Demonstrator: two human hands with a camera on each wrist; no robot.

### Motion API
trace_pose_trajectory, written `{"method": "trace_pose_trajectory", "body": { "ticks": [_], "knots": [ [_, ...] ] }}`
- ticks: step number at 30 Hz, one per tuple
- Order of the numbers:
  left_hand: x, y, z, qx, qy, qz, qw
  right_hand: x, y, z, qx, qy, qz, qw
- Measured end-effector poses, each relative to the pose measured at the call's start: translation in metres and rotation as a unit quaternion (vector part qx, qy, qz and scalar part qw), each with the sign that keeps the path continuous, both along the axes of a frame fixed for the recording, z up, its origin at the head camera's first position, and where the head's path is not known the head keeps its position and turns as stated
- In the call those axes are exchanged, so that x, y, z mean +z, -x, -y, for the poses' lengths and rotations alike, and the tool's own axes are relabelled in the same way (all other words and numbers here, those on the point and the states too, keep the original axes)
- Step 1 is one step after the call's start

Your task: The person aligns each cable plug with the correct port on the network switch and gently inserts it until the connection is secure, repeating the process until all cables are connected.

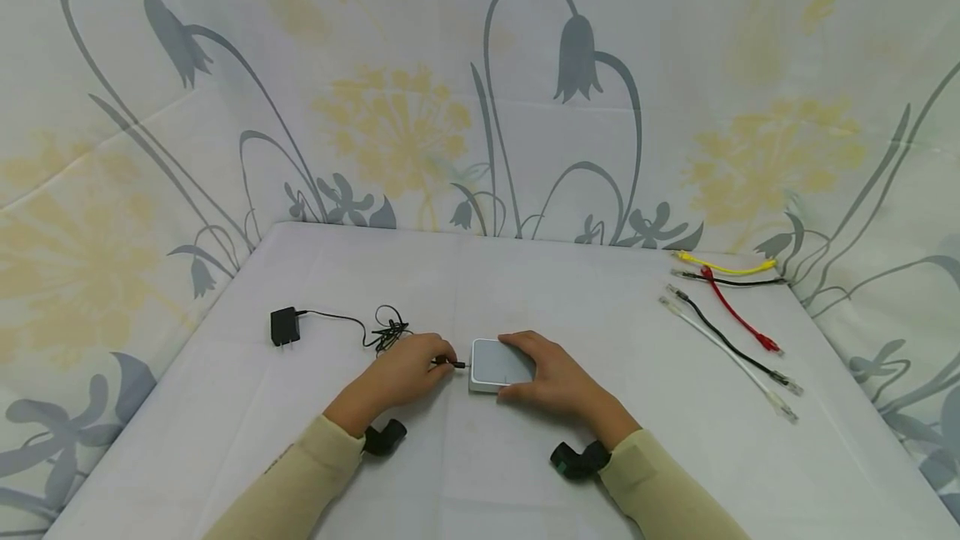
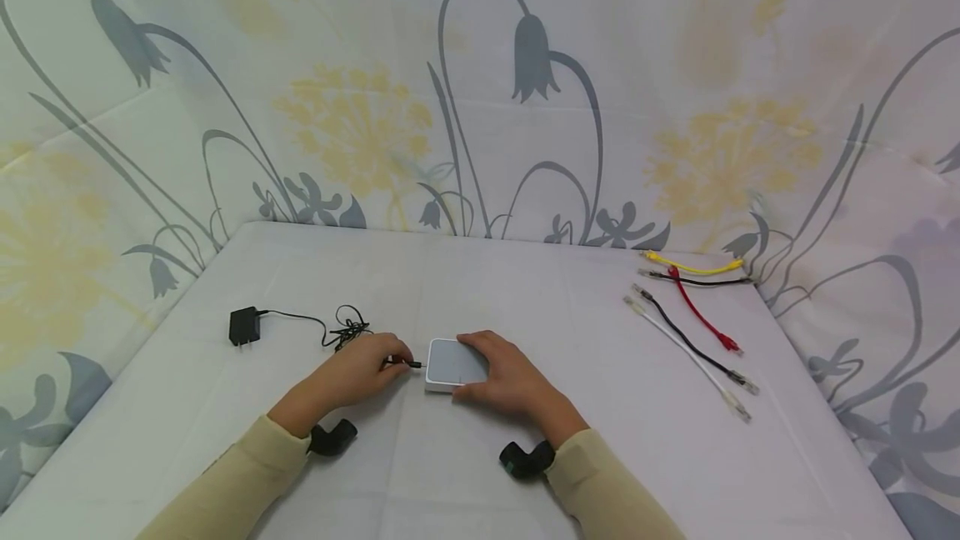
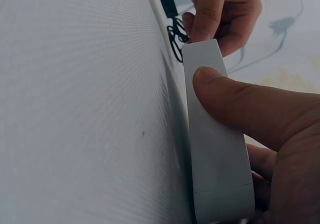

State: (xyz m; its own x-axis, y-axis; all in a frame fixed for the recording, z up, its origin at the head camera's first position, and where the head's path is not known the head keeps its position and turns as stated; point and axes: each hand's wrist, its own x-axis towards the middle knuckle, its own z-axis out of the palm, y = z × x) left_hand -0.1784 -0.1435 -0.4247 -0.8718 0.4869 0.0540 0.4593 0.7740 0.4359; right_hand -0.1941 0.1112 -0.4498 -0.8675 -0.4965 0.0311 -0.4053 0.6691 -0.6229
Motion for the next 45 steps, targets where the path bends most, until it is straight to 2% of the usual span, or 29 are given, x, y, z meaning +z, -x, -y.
{"method": "trace_pose_trajectory", "body": {
  "ticks": [10,19,31,45],
  "knots": [
    [-0.0007,-0.0004,-0.0003,-0.012,0.000,-0.016,0.9998,0.0006,0.0000,0.0004,0.002,-0.005,0.000,1.0000],
    [-0.0017,-0.0008,-0.0010,-0.004,0.001,-0.009,1.0000,0.0011,-0.0006,0.0004,0.006,-0.004,-0.005,1.0000],
    [0.0005,-0.0023,-0.0021,-0.006,-0.005,-0.021,0.9997,0.0000,0.0004,0.0001,0.007,-0.007,-0.002,0.9999],
    [-0.0034,-0.0022,-0.0041,-0.010,0.001,-0.029,0.9995,0.0004,0.0000,-0.0004,0.012,-0.008,-0.007,0.9999]
  ]
}}
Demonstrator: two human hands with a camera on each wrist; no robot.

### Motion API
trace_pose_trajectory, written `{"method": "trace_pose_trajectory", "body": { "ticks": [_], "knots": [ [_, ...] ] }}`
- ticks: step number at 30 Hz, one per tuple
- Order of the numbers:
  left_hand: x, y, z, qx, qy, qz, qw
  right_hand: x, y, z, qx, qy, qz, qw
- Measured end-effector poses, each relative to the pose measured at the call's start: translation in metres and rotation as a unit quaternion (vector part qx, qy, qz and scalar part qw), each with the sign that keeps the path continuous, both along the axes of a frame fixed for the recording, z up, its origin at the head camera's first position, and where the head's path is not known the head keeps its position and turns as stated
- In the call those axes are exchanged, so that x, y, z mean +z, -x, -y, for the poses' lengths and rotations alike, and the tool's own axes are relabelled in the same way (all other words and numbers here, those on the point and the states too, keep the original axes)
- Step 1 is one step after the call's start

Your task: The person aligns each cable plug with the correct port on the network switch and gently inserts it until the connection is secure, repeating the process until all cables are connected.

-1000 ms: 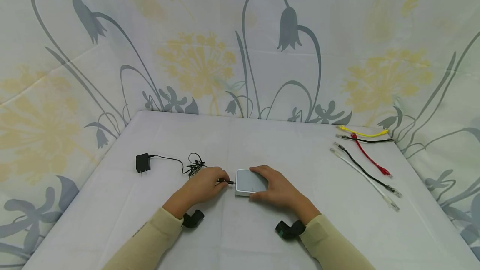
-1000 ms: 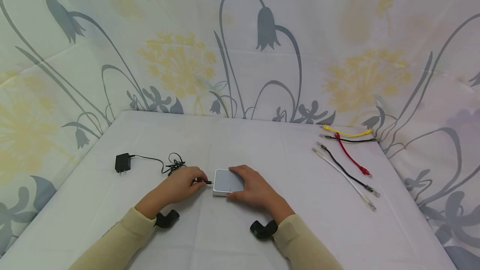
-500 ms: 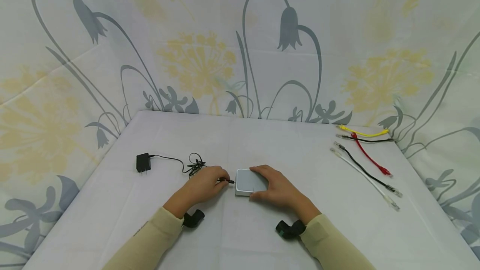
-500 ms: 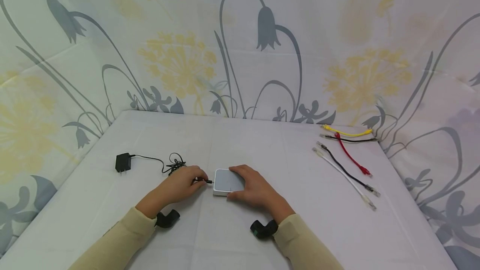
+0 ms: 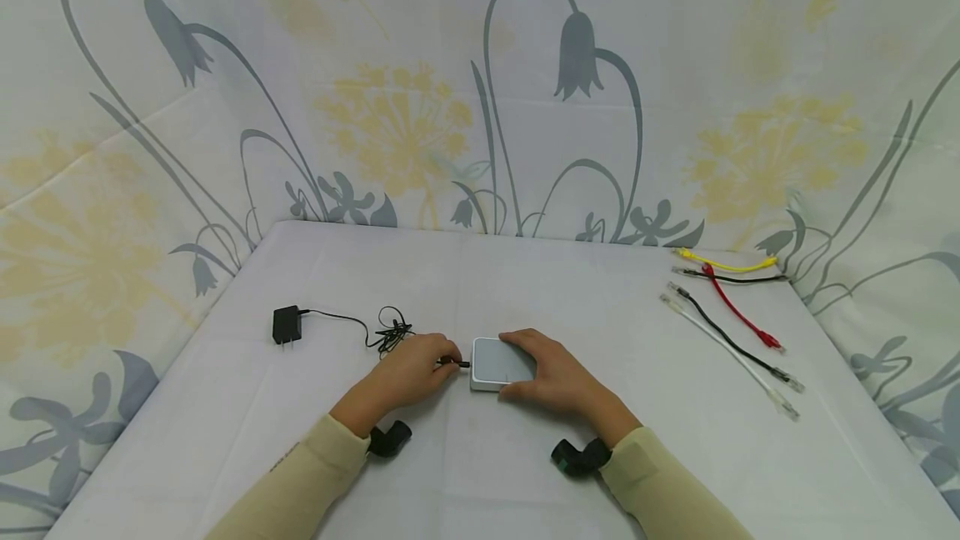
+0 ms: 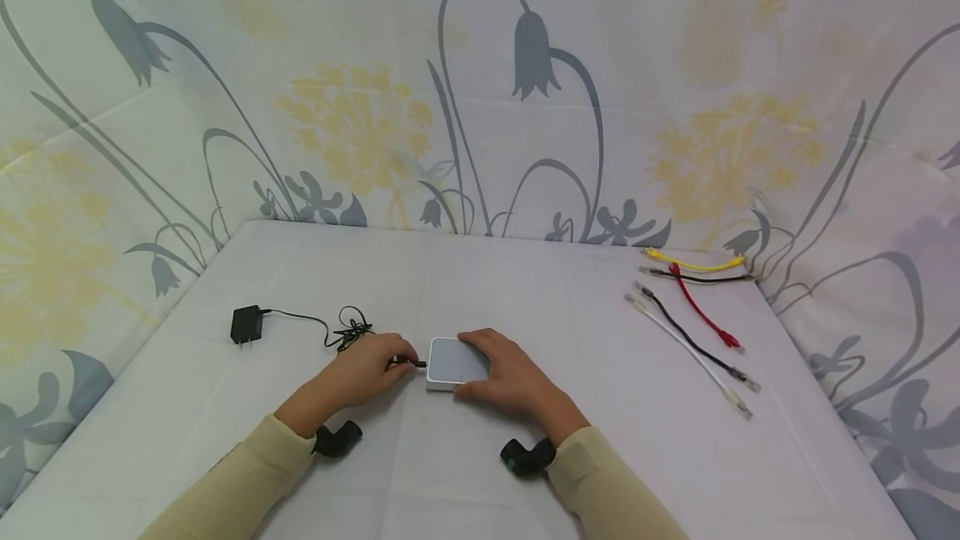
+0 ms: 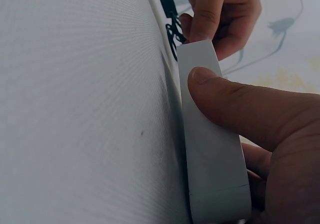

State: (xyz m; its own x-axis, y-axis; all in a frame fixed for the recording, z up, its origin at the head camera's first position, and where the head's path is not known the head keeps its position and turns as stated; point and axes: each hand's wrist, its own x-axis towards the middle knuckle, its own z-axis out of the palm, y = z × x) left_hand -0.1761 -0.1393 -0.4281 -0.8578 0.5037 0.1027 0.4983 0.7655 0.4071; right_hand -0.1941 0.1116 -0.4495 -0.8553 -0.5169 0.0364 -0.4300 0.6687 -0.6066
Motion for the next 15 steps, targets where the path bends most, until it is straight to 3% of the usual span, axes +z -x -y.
{"method": "trace_pose_trajectory", "body": {
  "ticks": [15],
  "knots": [
    [-0.0066,0.0019,-0.0004,0.000,0.001,0.005,1.0000,-0.0007,0.0002,0.0025,0.008,-0.009,-0.003,0.9999]
  ]
}}
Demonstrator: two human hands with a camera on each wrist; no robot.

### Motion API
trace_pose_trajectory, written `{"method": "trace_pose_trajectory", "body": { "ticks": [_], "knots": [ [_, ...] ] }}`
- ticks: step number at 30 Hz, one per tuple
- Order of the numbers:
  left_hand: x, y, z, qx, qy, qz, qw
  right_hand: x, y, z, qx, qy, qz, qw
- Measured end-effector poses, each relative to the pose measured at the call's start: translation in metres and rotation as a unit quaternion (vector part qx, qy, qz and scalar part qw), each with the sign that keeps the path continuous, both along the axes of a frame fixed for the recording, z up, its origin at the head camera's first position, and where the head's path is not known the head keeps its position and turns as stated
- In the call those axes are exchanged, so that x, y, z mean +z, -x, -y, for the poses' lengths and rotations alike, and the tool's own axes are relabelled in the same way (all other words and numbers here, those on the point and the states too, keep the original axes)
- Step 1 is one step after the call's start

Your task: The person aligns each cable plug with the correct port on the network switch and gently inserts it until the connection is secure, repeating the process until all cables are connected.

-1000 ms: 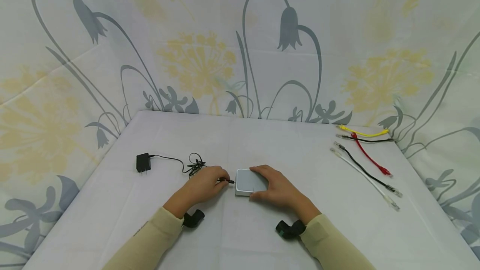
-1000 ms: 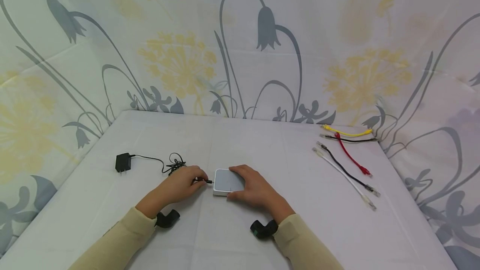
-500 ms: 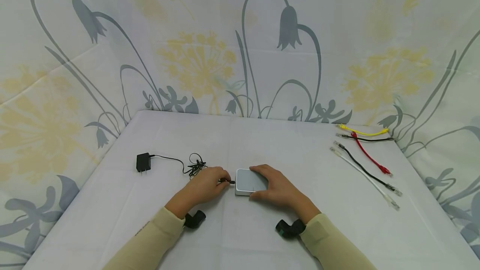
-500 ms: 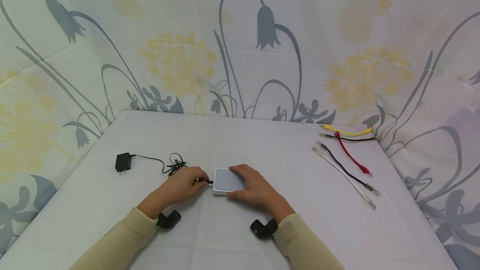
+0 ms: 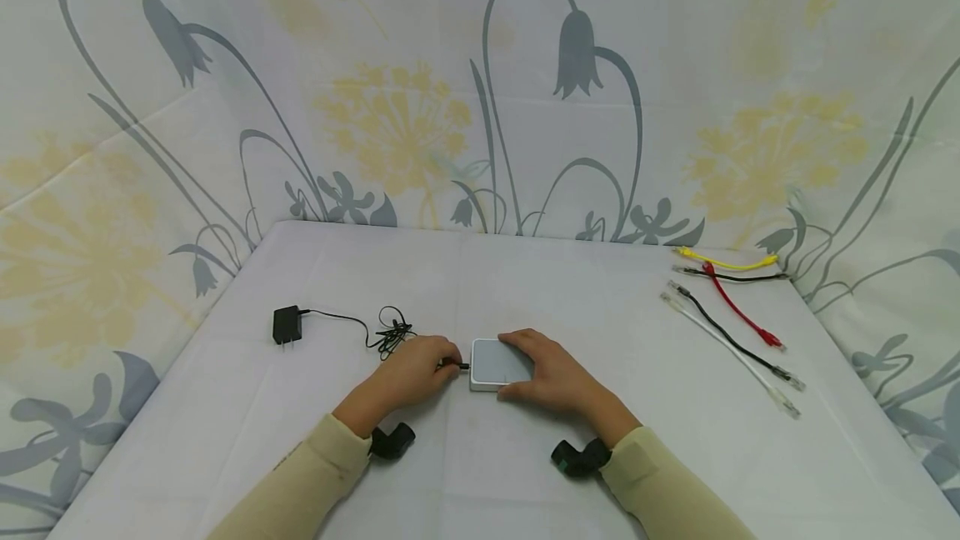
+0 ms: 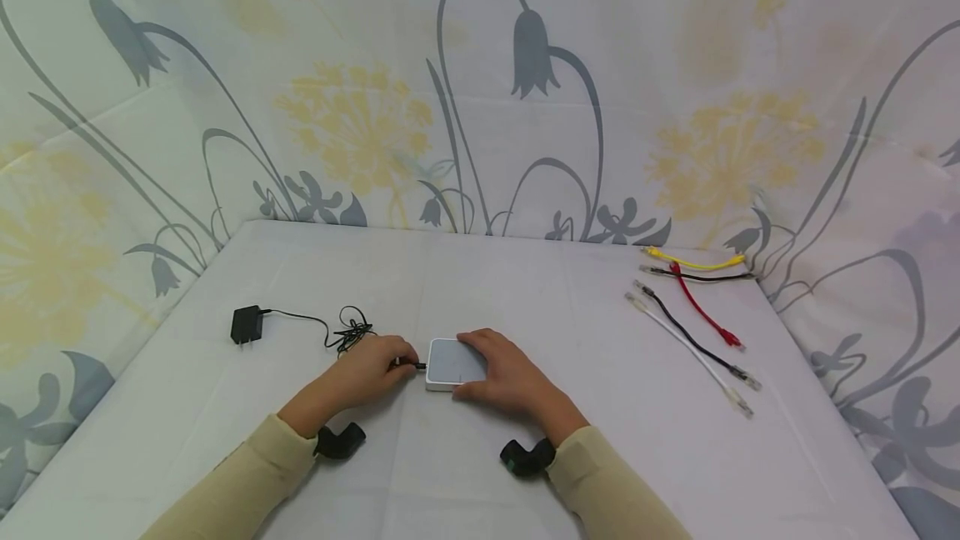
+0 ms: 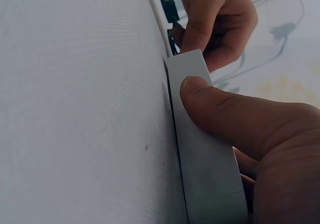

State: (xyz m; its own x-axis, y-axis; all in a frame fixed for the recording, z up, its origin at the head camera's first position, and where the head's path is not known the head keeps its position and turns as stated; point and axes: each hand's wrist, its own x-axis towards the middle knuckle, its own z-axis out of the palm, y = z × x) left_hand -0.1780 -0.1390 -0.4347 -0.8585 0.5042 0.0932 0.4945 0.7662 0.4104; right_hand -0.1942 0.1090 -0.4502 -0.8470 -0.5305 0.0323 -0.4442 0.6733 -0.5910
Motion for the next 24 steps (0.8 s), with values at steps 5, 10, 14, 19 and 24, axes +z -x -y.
{"method": "trace_pose_trajectory", "body": {
  "ticks": [5,10,14,19,24],
  "knots": [
    [-0.0018,0.0008,-0.0009,0.007,-0.005,0.008,0.9999,0.0008,-0.0007,0.0008,0.001,-0.006,-0.004,1.0000],
    [-0.0033,0.0019,-0.0014,0.014,-0.022,0.021,0.9994,0.0010,-0.0008,0.0011,0.001,-0.010,-0.005,0.9999],
    [-0.0050,0.0025,-0.0012,0.017,-0.034,0.029,0.9989,0.0002,-0.0004,0.0011,-0.001,-0.009,-0.004,0.9999],
    [-0.0051,0.0020,-0.0007,0.017,-0.048,0.035,0.9981,0.0000,-0.0006,0.0005,-0.002,-0.005,-0.003,1.0000],
    [-0.0053,0.0020,-0.0009,0.016,-0.049,0.037,0.9980,0.0001,-0.0012,0.0004,0.000,-0.004,-0.004,1.0000]
  ]
}}
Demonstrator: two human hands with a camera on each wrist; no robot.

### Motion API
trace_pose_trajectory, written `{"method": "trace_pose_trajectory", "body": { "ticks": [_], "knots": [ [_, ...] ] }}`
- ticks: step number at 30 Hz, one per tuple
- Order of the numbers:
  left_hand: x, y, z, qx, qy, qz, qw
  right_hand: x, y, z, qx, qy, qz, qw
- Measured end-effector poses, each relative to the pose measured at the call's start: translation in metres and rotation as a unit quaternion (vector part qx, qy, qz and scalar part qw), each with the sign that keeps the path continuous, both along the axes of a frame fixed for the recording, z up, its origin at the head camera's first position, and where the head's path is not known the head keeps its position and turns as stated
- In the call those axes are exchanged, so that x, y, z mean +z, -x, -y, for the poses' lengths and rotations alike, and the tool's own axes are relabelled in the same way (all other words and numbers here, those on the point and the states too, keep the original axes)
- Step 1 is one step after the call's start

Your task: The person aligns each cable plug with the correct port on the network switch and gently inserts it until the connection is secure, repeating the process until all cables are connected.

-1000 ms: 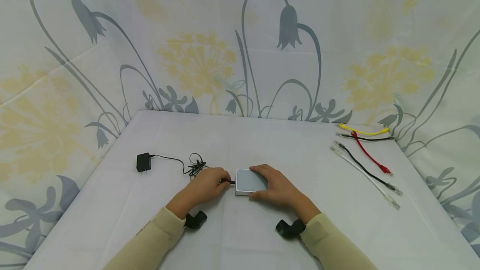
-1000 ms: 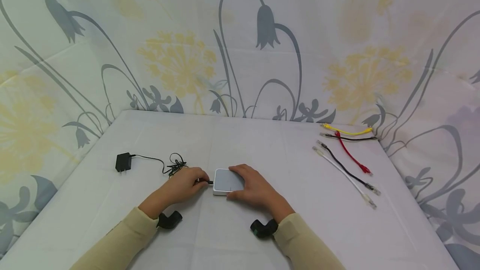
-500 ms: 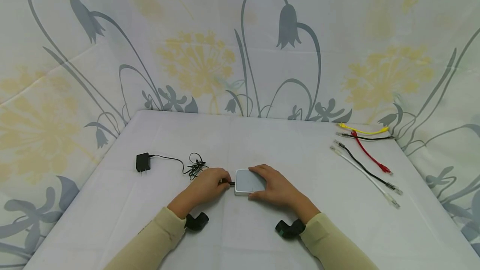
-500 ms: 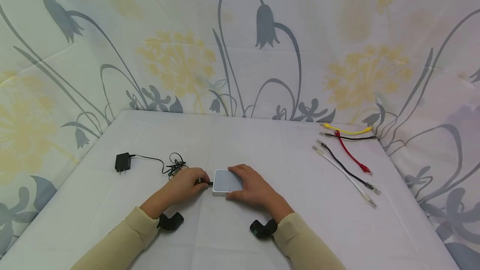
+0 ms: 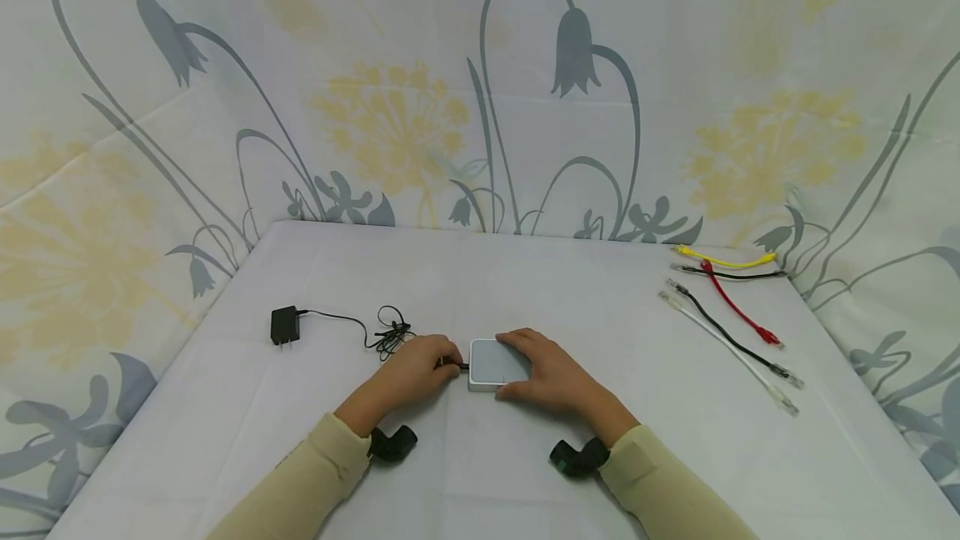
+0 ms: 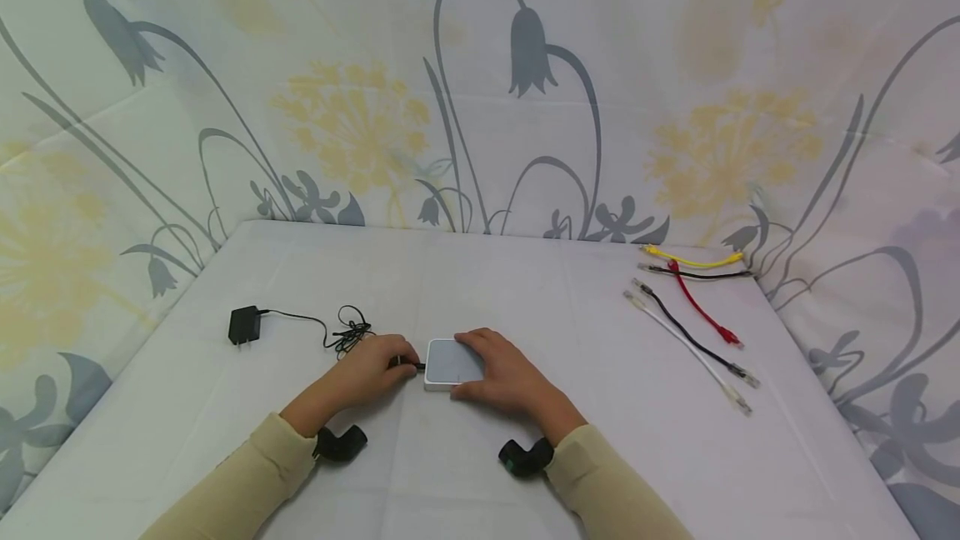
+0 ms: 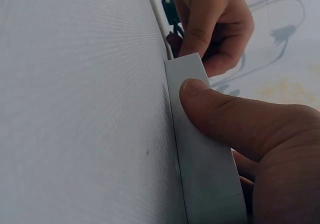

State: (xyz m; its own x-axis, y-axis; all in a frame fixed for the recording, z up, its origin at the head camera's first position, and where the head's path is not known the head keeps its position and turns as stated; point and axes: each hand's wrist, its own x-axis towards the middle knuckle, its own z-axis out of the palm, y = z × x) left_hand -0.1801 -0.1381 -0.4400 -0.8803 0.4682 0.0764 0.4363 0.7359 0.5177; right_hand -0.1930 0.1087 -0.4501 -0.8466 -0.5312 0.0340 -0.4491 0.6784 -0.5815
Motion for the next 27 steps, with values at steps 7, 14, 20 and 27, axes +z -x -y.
{"method": "trace_pose_trajectory", "body": {
  "ticks": [7,14,20,27],
  "knots": [
    [0.0021,-0.0005,-0.0012,-0.004,0.010,-0.007,0.9999,-0.0002,0.0008,0.0001,0.001,-0.002,-0.002,1.0000],
    [0.0022,-0.0007,-0.0022,-0.003,0.005,-0.011,0.9999,0.0000,0.0015,0.0005,0.005,-0.003,-0.006,1.0000],
    [0.0007,-0.0009,-0.0029,-0.004,0.009,-0.015,0.9998,0.0008,0.0016,0.0008,0.007,-0.004,-0.005,1.0000],
    [0.0004,-0.0018,-0.0041,-0.020,0.024,-0.047,0.9984,0.0012,0.0013,0.0006,0.004,-0.005,-0.006,1.0000]
  ]
}}
